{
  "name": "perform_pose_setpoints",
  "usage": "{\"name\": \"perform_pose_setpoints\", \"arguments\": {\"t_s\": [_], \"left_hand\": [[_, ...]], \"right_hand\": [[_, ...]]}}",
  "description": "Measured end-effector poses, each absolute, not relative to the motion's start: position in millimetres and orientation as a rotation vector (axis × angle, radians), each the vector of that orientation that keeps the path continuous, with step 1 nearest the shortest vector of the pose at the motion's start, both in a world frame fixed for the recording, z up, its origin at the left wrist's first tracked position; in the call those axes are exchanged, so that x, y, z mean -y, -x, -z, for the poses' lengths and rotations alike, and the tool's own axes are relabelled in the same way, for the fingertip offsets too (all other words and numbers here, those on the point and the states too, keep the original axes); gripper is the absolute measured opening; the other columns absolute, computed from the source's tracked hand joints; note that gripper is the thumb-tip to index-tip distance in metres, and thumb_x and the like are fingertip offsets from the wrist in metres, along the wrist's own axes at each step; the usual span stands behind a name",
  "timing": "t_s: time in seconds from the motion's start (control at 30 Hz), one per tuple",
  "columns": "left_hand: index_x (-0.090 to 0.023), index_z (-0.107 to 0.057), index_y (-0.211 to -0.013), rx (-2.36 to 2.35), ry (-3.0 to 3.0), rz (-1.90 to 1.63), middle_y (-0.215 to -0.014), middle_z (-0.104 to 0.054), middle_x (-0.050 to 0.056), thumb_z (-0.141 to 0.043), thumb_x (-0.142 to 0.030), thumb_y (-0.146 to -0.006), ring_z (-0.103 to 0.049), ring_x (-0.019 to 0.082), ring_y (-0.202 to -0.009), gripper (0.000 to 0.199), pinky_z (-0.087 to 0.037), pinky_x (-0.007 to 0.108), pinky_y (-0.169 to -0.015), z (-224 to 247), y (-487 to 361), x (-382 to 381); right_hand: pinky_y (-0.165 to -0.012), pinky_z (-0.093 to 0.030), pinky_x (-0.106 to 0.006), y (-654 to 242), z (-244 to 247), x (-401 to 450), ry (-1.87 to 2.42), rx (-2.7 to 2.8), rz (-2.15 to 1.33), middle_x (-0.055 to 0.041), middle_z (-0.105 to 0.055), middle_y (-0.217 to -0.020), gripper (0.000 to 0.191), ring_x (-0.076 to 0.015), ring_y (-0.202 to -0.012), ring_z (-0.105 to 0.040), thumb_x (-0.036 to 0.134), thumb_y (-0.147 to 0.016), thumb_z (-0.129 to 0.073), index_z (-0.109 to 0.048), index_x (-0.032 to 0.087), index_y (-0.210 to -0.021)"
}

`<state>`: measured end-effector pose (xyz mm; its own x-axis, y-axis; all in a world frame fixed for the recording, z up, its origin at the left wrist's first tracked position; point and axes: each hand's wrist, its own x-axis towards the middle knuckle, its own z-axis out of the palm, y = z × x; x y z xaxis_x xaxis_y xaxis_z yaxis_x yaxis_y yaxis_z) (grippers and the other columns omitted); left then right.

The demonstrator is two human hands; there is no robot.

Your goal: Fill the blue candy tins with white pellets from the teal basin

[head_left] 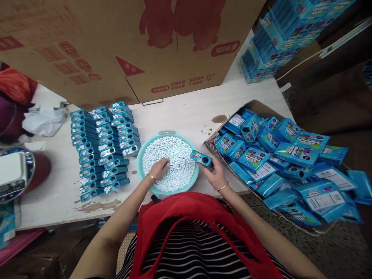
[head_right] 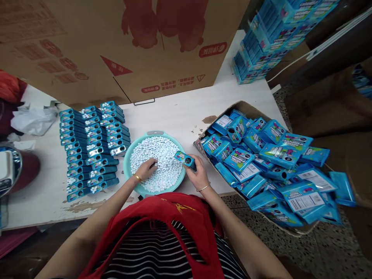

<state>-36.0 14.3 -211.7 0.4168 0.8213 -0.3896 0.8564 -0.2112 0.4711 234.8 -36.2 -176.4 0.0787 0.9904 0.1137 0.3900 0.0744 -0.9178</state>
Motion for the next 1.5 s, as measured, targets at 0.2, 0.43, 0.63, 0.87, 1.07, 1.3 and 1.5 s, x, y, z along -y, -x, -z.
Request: {"name": "perform_pose_setpoints", "arguments": {"t_s": [0.2,0.43,0.63,0.87,1.07,1.3,1.5], "left_hand": [[-0.019,-0.053,-0.109,-1.235,-2.022,-0.199,-0.098,-0.061,0.006,-0.045,-0.035,-0.091,-0.058,0.018,-0.087,0.026,-0.046,0.031,-0.081,144.1,57.1,-7.6],[-0.018,-0.053,-0.107,-1.134,-2.328,-0.003,-0.099,-0.06,0.007,-0.041,-0.032,-0.093,-0.057,0.018,-0.09,0.023,-0.046,0.032,-0.081,55.8,38.5,-13.9],[-0.018,-0.058,-0.087,-1.269,-2.491,0.31,-0.084,-0.058,0.008,-0.041,-0.018,-0.089,-0.056,0.021,-0.08,0.017,-0.046,0.035,-0.074,22.3,1.5,-7.2],[-0.02,-0.059,-0.089,-1.288,-2.642,0.375,-0.081,-0.057,0.008,-0.034,-0.014,-0.09,-0.054,0.022,-0.08,0.026,-0.045,0.036,-0.071,-1.1,-11.8,-3.3],[-0.018,-0.058,-0.093,-1.552,-2.368,0.483,-0.09,-0.059,0.008,-0.045,-0.019,-0.088,-0.057,0.022,-0.087,0.014,-0.045,0.032,-0.074,83.5,57.5,-19.0],[-0.019,-0.058,-0.099,-1.46,-2.104,0.267,-0.103,-0.062,0.008,-0.047,-0.016,-0.086,-0.058,0.021,-0.099,0.017,-0.045,0.032,-0.085,207.8,40.0,0.0],[-0.018,-0.054,-0.108,-1.384,-2.021,0.086,-0.107,-0.063,0.008,-0.049,-0.022,-0.087,-0.06,0.019,-0.096,0.022,-0.048,0.03,-0.085,220.7,31.0,5.4]], "right_hand": [[-0.09,-0.046,-0.044,-231.5,169.4,31.9,1.423,1.613,-0.754,-0.0094,-0.062,-0.108,0.033,-0.0262,-0.102,-0.056,0.023,-0.083,-0.054,-0.053,0.023,-0.116],[-0.095,-0.045,-0.046,-205.7,167.7,25.9,1.25,1.838,-0.725,-0.0106,-0.06,-0.115,0.048,-0.0268,-0.107,-0.054,0.008,-0.074,-0.047,-0.053,0.02,-0.12],[-0.097,-0.045,-0.047,-190.0,168.6,27.8,1.205,1.845,-0.738,-0.0093,-0.06,-0.117,0.053,-0.0266,-0.111,-0.053,0.006,-0.072,-0.046,-0.052,0.022,-0.123],[-0.097,-0.044,-0.047,-192.8,173.2,28.5,1.201,1.815,-0.73,-0.0096,-0.06,-0.117,0.052,-0.0262,-0.111,-0.053,0.007,-0.073,-0.045,-0.051,0.022,-0.123],[-0.095,-0.045,-0.047,-209.9,172.2,27.1,1.26,1.75,-0.72,-0.0102,-0.06,-0.116,0.049,-0.0265,-0.11,-0.054,0.009,-0.074,-0.046,-0.051,0.022,-0.122],[-0.093,-0.045,-0.046,-233.0,172.9,27.6,1.355,1.691,-0.665,-0.0107,-0.061,-0.114,0.039,-0.0273,-0.106,-0.056,0.016,-0.081,-0.05,-0.053,0.021,-0.12],[-0.092,-0.046,-0.044,-237.5,175.6,27.9,1.424,1.618,-0.646,-0.01,-0.063,-0.109,0.033,-0.0271,-0.104,-0.057,0.025,-0.084,-0.054,-0.054,0.021,-0.117]]}}
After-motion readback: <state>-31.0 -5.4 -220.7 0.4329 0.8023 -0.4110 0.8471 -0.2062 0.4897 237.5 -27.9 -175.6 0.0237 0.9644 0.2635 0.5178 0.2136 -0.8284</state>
